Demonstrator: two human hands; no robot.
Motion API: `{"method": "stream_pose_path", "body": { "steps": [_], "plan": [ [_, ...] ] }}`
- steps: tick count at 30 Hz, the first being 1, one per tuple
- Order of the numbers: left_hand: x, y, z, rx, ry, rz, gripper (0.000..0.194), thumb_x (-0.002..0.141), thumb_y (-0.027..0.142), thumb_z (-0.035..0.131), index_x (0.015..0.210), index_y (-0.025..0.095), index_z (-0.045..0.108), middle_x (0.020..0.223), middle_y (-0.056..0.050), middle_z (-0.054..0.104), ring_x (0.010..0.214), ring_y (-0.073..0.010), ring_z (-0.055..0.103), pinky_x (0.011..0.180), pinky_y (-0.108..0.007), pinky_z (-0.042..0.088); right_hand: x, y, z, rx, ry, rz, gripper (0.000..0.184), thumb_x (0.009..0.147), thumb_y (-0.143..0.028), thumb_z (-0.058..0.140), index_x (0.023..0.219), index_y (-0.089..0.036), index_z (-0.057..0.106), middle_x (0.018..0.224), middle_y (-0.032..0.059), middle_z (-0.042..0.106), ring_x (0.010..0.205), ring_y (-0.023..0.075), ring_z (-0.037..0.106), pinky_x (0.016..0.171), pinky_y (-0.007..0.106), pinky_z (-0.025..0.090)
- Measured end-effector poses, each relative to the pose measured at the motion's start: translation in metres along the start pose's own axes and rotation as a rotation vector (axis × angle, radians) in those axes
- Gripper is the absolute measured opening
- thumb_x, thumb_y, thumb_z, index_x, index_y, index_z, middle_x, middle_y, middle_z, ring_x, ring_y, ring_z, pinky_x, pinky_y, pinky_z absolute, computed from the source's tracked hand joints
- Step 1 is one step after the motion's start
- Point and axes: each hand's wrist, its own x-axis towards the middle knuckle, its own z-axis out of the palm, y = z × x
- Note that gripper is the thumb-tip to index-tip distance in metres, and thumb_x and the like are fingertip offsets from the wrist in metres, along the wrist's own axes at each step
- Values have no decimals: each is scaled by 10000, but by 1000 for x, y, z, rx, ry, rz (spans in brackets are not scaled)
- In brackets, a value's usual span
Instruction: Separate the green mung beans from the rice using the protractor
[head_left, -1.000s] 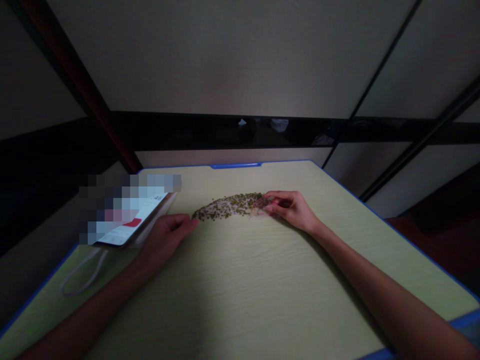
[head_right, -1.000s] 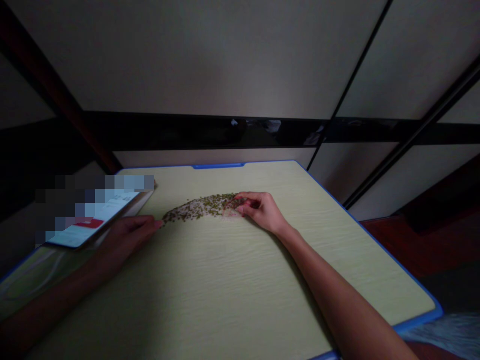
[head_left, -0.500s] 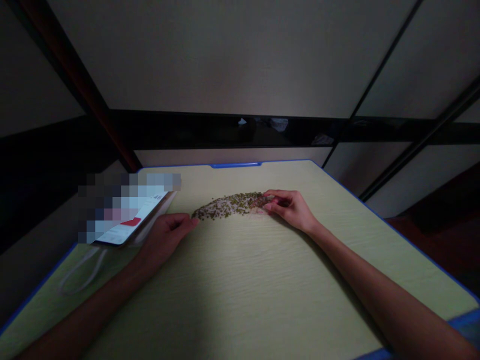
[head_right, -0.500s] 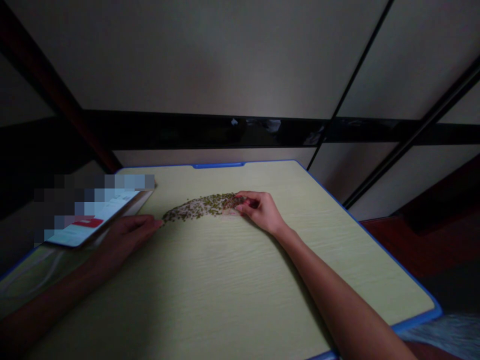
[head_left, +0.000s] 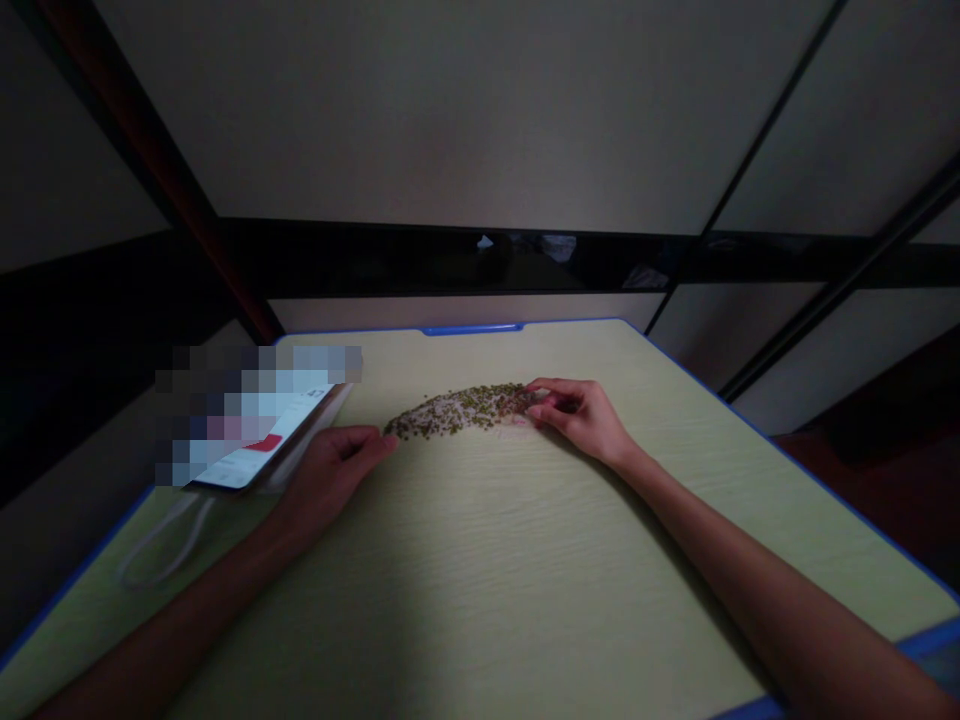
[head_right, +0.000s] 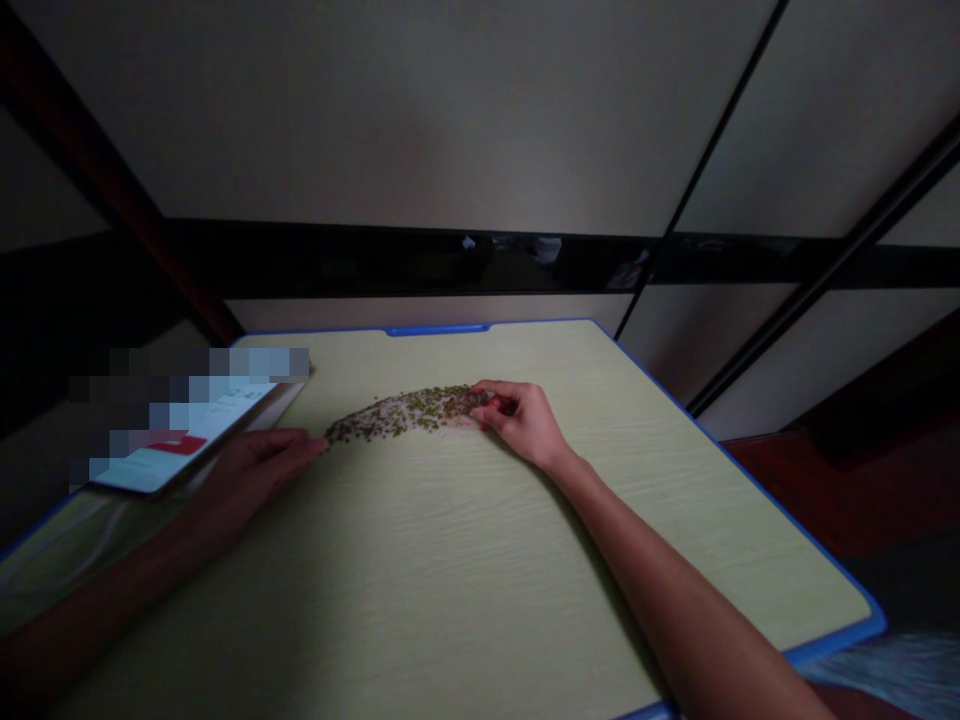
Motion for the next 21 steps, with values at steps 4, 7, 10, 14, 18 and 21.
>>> {"method": "stream_pose_path", "body": {
  "steps": [4, 7, 10, 14, 18, 21],
  "plan": [
    [1, -1, 0, 7, 0, 17, 336, 680, 388, 486, 465, 187, 325, 401, 94, 268, 396, -53, 251, 395, -207, 156, 0, -1, -1, 3, 21, 12, 336, 659, -261, 607, 933, -69, 640, 533, -3, 555, 479, 109, 484, 504, 244, 390],
    [2, -2, 0, 6, -6, 31, 337, 678, 388, 485, 461, 187, 326, 403, 96, 266, 395, -53, 248, 395, -209, 157, 1, -1, 0, -11, 38, 13, 322, 661, -251, 603, 928, -74, 642, 527, -5, 554, 479, 112, 491, 498, 242, 390],
    [3, -3, 0, 7, 0, 34, 342, 670, 387, 490, 452, 188, 317, 404, 96, 258, 395, -53, 246, 393, -208, 160, 1, 1, 0, -19, 41, 9, 317, 667, -250, 598, 930, -78, 643, 528, 1, 568, 482, 116, 498, 500, 243, 393],
    [5, -3, 1, 3, 4, 43, 341, 661, 393, 488, 450, 192, 311, 404, 94, 256, 394, -55, 248, 392, -212, 160, 1, 1, 0, -15, 23, 4, 315, 665, -259, 599, 924, -87, 646, 524, -3, 567, 474, 110, 484, 497, 242, 390],
    [4, -3, 0, 4, -3, 47, 343, 664, 410, 483, 453, 196, 318, 407, 89, 259, 394, -61, 249, 390, -216, 160, 0, 0, 1, -19, 16, -3, 308, 660, -256, 602, 911, -85, 650, 515, -10, 556, 470, 104, 475, 489, 234, 381],
    [3, -3, 0, 7, 4, 51, 347, 663, 407, 489, 449, 195, 317, 407, 88, 258, 401, -63, 254, 393, -212, 167, 0, -1, 2, -10, 32, 3, 316, 660, -250, 602, 925, -82, 646, 524, -7, 557, 479, 108, 493, 498, 237, 392]
  ]
}}
